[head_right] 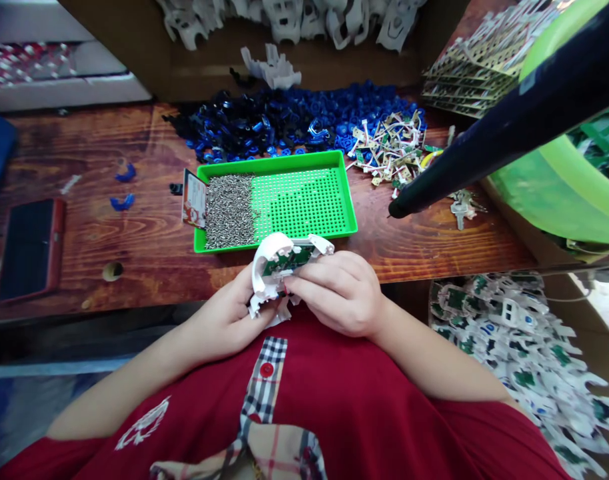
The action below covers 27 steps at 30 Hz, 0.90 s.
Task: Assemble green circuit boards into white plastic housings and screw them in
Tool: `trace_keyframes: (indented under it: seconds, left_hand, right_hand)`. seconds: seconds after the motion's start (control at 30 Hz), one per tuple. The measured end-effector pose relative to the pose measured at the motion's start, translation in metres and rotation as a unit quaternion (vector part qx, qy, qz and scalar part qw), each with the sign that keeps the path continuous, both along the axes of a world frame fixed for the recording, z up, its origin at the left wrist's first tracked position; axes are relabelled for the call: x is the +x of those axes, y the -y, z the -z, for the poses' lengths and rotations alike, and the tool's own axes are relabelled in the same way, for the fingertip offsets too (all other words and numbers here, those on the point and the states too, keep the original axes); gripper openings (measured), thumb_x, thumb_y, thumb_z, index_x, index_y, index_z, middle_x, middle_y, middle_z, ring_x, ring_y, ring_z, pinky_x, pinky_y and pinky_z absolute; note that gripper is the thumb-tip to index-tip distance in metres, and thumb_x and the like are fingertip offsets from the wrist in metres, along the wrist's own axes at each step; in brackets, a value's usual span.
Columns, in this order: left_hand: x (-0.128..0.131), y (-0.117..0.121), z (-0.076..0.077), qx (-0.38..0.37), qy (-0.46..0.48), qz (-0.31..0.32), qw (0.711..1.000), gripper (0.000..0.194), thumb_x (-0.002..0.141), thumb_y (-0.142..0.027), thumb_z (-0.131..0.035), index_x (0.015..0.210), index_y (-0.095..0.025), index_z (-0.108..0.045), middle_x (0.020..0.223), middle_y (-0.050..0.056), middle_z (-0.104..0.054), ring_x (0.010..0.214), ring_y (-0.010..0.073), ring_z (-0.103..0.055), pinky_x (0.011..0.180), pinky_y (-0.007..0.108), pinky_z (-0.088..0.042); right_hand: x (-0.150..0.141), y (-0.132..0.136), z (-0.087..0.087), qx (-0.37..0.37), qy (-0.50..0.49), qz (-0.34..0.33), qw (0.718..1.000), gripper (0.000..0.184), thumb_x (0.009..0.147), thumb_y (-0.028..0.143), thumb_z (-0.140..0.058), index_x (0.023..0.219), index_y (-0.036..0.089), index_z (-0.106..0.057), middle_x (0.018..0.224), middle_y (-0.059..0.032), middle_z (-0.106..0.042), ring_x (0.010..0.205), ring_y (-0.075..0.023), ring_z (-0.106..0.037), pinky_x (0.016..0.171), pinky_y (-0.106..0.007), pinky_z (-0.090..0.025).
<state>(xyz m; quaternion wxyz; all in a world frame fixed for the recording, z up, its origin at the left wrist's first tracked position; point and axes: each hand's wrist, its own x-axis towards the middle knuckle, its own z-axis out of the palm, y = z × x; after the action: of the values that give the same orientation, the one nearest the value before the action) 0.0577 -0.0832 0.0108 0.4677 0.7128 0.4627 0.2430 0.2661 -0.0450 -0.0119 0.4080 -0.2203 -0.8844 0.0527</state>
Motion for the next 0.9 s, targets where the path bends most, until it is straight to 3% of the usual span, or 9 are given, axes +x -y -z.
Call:
trace_keyframes:
  seconds: [0.3, 0.63, 0.9]
  left_hand:
    - [0.001, 0.001, 0.008, 0.012, 0.074, 0.005, 0.997, 0.037, 0.082, -0.01, -0.052, 0.117, -0.017, -0.041, 0.105, 0.006, -0.06, 0.088, 0.0147, -0.06, 0.081, 0.025, -0.05]
    - [0.0, 0.002, 0.007, 0.013, 0.052, 0.001, 0.999, 0.038, 0.083, -0.018, -0.053, 0.119, -0.016, -0.041, 0.106, 0.008, -0.06, 0.094, 0.0191, -0.06, 0.085, 0.031, -0.05]
    - [-0.001, 0.002, 0.01, 0.037, 0.033, 0.008, 0.999, 0.036, 0.083, -0.016, -0.054, 0.116, -0.017, -0.042, 0.106, 0.008, -0.06, 0.092, 0.0181, -0.06, 0.085, 0.031, -0.05]
  right_hand:
    - [-0.009, 0.005, 0.007, -0.061, -0.11, 0.014, 0.992, 0.031, 0.073, 0.009, -0.068, 0.103, 0.017, -0.064, 0.081, -0.0028, -0.058, 0.075, -0.0107, -0.057, 0.067, -0.026, -0.049]
    - [-0.011, 0.009, 0.004, -0.112, -0.121, 0.025, 0.986, 0.03, 0.075, 0.008, -0.065, 0.102, 0.02, -0.063, 0.085, -0.0027, -0.056, 0.081, -0.0129, -0.054, 0.075, -0.03, -0.048]
    - [-0.013, 0.007, -0.001, -0.138, -0.123, 0.015, 0.983, 0.028, 0.073, 0.001, -0.065, 0.096, 0.016, -0.063, 0.084, -0.0032, -0.058, 0.079, -0.0115, -0.054, 0.075, -0.029, -0.048]
